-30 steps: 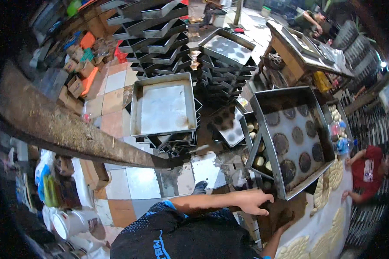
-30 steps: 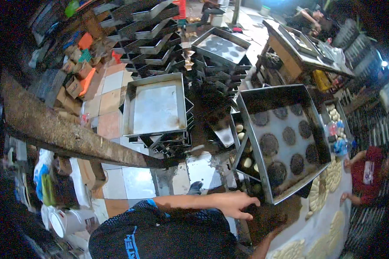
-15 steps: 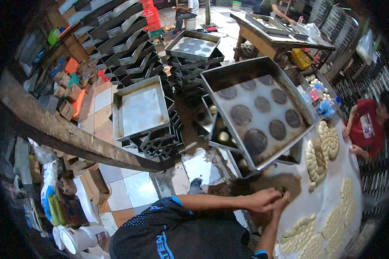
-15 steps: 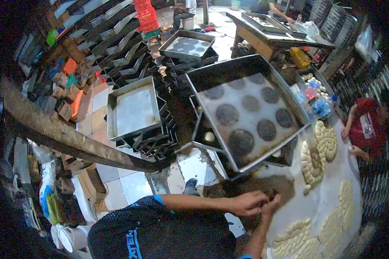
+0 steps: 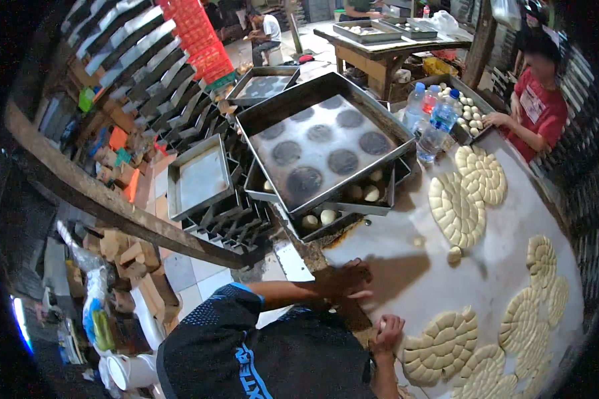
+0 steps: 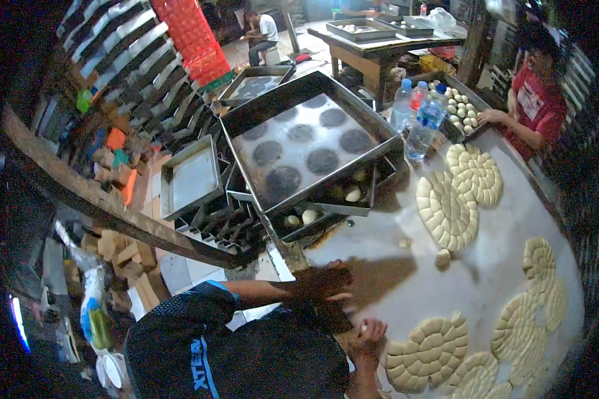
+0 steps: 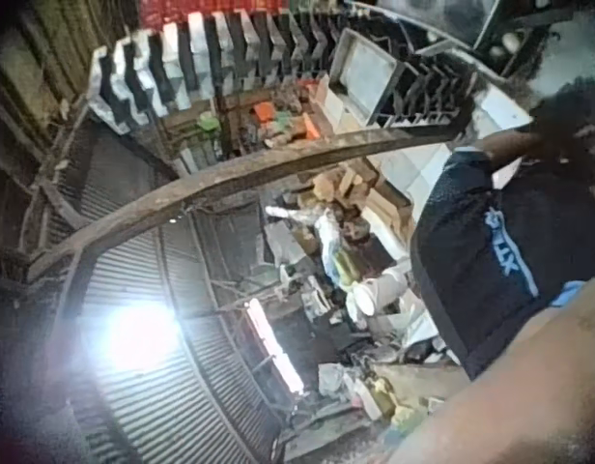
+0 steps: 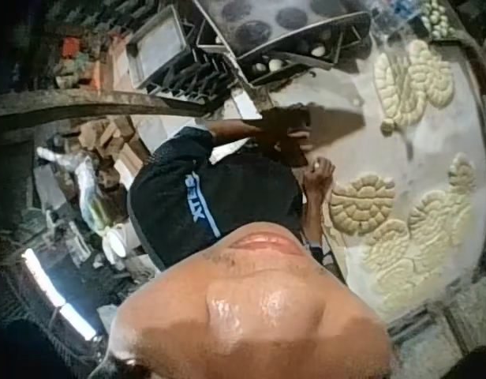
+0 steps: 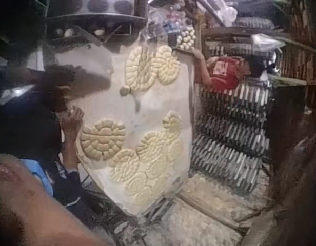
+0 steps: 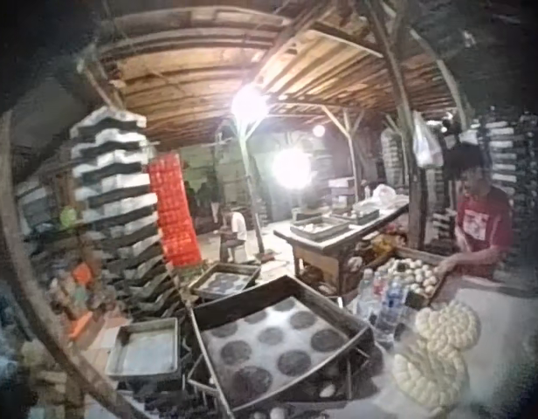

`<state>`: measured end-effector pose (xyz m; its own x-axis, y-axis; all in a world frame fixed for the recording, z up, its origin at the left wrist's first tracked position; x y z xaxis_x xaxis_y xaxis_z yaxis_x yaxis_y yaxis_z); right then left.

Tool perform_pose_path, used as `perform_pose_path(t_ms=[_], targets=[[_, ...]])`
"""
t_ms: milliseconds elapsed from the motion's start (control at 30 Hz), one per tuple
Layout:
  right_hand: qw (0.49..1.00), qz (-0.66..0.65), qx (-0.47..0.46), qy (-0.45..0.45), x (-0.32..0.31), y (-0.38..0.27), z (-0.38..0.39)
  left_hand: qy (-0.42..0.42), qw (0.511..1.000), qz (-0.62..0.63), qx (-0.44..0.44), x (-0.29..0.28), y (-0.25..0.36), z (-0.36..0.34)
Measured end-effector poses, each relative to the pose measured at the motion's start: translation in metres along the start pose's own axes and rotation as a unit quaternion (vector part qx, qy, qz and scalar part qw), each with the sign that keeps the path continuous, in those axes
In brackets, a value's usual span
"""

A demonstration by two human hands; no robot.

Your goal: The person shapes dough pieces by hand, places dough balls onto baking trays, walks to an industrial mixer to press its buttons, and returns to shape and arrange more dough pieces onto metal trays.

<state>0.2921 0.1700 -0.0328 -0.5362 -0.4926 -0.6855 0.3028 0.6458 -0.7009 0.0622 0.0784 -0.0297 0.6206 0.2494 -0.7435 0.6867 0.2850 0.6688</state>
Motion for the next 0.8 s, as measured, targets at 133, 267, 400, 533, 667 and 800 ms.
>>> perform_pose_path(t_ms=[133,267,400,533,667,800], targets=[[0.974,0.186,-0.127,-0.006,-0.013,0.027,-0.02,0.077,0.97,-0.214,0.082,0.001,-0.003,-0.06],[0.981,0.175,-0.06,0.061,0.014,0.007,-0.073,0.125,0.985,-0.076,0.086,0.072,-0.014,-0.113],[0.994,0.064,-0.049,-0.078,0.011,-0.02,-0.038,-0.091,0.987,0.123,-0.049,0.102,-0.001,-0.082],[0.978,0.108,-0.177,-0.036,0.008,0.036,-0.023,0.209,0.848,0.36,0.328,0.054,0.001,-0.099],[0.983,0.156,-0.086,0.038,0.005,0.012,-0.09,0.236,0.946,-0.139,0.176,0.02,-0.027,-0.119],[0.991,0.101,-0.014,-0.089,0.023,-0.017,-0.068,0.091,0.99,-0.099,0.029,0.064,0.007,-0.099]])
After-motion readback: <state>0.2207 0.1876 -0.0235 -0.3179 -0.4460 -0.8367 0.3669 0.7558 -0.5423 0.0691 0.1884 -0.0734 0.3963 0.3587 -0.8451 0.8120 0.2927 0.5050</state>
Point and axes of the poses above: each hand's wrist, its own z-axis away from the middle knuckle, its own x-axis out of the palm, y = z × x, the point moved 1 cm from there along -z, towards the middle knuckle, and after that the axes turned 10 degrees about -x, right-handed, at the moved point
